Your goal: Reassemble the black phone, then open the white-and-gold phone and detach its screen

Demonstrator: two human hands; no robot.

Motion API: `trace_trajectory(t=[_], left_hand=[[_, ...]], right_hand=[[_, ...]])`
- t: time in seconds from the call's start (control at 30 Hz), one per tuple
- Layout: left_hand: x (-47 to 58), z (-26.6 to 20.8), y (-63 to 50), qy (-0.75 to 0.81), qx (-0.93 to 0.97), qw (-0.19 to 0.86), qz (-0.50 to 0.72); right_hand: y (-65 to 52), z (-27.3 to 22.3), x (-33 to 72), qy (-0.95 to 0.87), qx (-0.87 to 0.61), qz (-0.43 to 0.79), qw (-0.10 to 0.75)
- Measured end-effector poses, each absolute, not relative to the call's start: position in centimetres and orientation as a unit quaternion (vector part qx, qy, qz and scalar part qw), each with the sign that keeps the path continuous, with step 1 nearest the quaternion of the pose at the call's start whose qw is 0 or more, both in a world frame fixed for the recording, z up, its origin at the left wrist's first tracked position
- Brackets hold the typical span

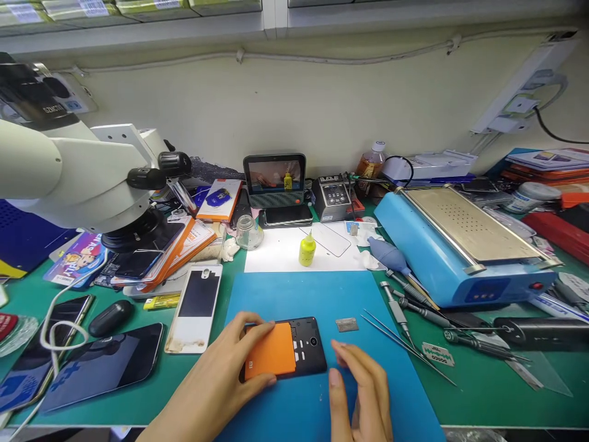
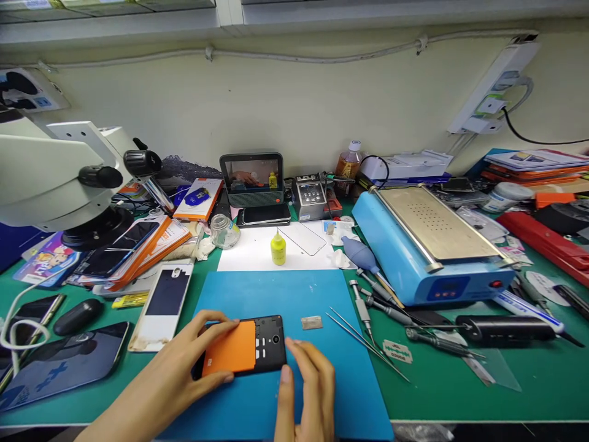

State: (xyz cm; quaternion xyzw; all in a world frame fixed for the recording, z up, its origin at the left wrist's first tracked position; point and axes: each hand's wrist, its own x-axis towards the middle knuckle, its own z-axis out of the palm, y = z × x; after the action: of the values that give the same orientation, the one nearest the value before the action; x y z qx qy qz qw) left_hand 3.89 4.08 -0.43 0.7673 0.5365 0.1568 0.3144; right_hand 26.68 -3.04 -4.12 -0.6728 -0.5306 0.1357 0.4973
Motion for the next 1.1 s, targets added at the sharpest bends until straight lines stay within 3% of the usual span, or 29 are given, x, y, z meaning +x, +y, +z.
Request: trace_trajectory(t=[0.47,1.1], left_hand=[[3.8,-1.9,3.7,0.489,0.819,0.24,0.181],[1.4,-3.3,0.5,0.414,0.889,-0.047,0.192]], right_hand=[[-1.9,-5.0,26.0,-0.562,-0.68,0.114,0.457],[-2.5,-4.8,26.4,-0.584,-0.677,0.126,0.429]])
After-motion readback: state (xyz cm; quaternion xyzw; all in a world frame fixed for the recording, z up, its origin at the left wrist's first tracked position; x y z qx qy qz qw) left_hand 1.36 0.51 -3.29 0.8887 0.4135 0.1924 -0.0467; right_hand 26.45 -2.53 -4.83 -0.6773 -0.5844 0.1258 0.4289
